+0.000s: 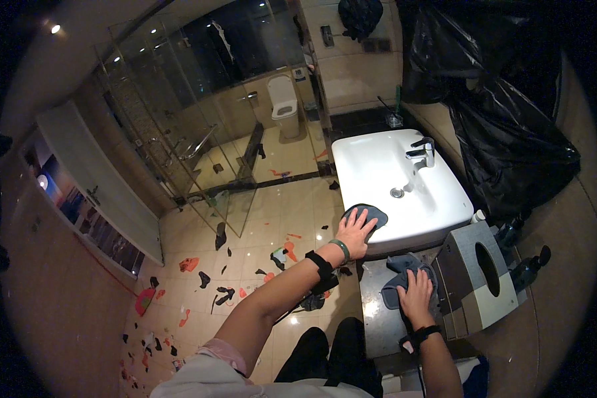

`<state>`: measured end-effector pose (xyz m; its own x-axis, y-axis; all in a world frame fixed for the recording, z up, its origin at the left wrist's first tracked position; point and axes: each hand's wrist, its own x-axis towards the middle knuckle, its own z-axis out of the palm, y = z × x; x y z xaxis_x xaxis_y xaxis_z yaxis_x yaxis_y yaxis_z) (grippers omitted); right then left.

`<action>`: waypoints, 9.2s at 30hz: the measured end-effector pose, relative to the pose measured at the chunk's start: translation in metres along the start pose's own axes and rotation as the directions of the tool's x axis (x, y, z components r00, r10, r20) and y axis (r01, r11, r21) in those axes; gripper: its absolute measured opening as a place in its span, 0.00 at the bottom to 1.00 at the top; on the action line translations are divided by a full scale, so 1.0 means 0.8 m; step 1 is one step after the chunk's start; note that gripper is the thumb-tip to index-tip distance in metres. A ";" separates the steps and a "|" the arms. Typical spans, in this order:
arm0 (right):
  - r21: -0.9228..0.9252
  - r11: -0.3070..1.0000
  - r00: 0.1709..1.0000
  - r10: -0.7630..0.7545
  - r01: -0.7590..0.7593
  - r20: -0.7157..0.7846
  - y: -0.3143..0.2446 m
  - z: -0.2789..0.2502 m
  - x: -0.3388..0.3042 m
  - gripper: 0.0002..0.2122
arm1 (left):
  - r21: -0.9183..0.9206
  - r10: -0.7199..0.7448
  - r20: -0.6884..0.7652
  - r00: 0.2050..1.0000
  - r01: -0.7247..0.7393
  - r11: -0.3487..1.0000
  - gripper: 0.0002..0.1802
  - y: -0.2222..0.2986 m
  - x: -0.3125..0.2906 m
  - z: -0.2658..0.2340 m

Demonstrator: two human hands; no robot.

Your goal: The person wipes the tiled shower wall with a cloth, then moves to the sink area and wipes the countertop and surrounding surfaces. The person squats to reach lower wall sections and continues wiping multiple surfaces.

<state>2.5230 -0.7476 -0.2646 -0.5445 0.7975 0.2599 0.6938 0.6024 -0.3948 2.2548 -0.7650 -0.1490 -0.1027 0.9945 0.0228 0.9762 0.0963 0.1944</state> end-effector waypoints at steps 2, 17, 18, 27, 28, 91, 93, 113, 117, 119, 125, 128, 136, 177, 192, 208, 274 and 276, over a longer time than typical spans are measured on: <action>-0.003 1.000 0.999 0.026 -0.026 0.019 -0.004 -0.002 0.008 0.27 | 0.025 0.018 -0.004 1.000 -0.017 1.000 0.43 0.006 -0.004 0.001; -0.060 0.998 1.000 0.025 -0.025 0.006 -0.002 0.006 0.009 0.28 | 0.096 0.028 -0.103 0.994 -0.018 0.995 0.34 0.005 0.000 0.030; -0.062 0.998 1.000 0.020 -0.020 0.007 -0.002 0.007 0.010 0.28 | 0.111 0.057 -0.154 0.986 -0.041 0.993 0.34 0.006 -0.006 0.031; -0.096 0.994 0.999 -0.045 0.047 0.022 -0.004 0.016 -0.017 0.28 | -0.104 0.398 -0.228 0.888 -0.429 0.897 0.31 0.088 -0.095 0.140; -0.091 0.993 0.997 -0.074 0.075 0.019 -0.006 0.015 -0.022 0.28 | -0.144 0.324 -0.179 0.929 -0.351 0.925 0.31 0.093 -0.101 0.154; 0.055 0.970 0.947 -0.243 0.236 0.213 -0.039 -0.040 -0.127 0.26 | -0.252 0.245 -0.033 0.969 -0.245 0.936 0.36 0.138 -0.194 0.167; 0.077 0.980 0.954 -0.196 0.183 0.227 -0.026 -0.048 -0.117 0.29 | -0.216 0.211 -0.035 0.977 -0.214 0.953 0.39 0.146 -0.173 0.162; 0.017 0.990 0.957 -0.139 0.139 0.256 -0.014 -0.076 -0.163 0.24 | -0.085 0.307 0.186 0.933 -0.296 0.951 0.39 0.176 -0.180 0.160; -0.035 0.990 0.981 -0.128 0.134 0.145 0.005 -0.062 -0.122 0.23 | -0.075 0.279 0.129 0.952 -0.271 0.960 0.38 0.175 -0.122 0.173; -0.072 0.991 0.984 -0.104 0.115 0.145 0.004 -0.056 -0.107 0.24 | -0.052 0.263 0.079 0.961 -0.260 0.964 0.37 0.171 -0.111 0.179; -0.048 0.987 0.978 -0.145 0.154 0.151 -0.013 -0.052 -0.136 0.25 | -0.048 0.276 0.137 0.951 -0.272 0.961 0.37 0.166 -0.152 0.163; -0.027 0.978 0.959 -0.196 0.206 0.205 -0.035 -0.053 -0.154 0.25 | -0.065 0.265 0.124 0.956 -0.259 0.964 0.38 0.153 -0.193 0.162; -0.040 0.961 0.938 -0.255 0.272 0.234 -0.048 -0.046 -0.106 0.26 | -0.060 0.170 0.022 0.985 -0.168 0.984 0.36 0.128 -0.164 0.153; -0.223 0.969 0.995 -0.102 0.103 0.017 0.004 -0.056 -0.099 0.22 | -0.021 0.287 -0.082 0.954 -0.290 0.957 0.34 0.167 -0.091 0.193; -0.055 0.997 0.978 -0.060 0.050 -0.202 -0.013 0.017 -0.070 0.23 | 0.229 0.133 0.131 0.982 -0.161 0.960 0.35 0.115 -0.067 0.182; 0.021 0.994 0.987 -0.101 0.104 -0.124 -0.016 0.018 -0.144 0.26 | 0.282 0.252 0.201 0.947 -0.302 0.911 0.37 0.134 -0.144 0.171; -0.143 0.980 0.987 -0.122 0.136 0.101 -0.029 0.007 -0.002 0.26 | -0.026 0.094 -0.020 0.995 -0.095 0.995 0.31 0.087 -0.069 0.160; -0.139 0.984 0.987 -0.092 0.110 0.131 -0.029 0.014 0.002 0.26 | -0.029 0.070 0.015 0.997 -0.070 0.997 0.31 0.084 -0.067 0.159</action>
<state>2.5011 -0.7605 -0.2651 -0.6633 0.7270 0.1773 0.6881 0.6857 -0.2373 2.3503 -0.8067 -0.2616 -0.0310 0.9993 0.0217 0.9750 0.0254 0.2208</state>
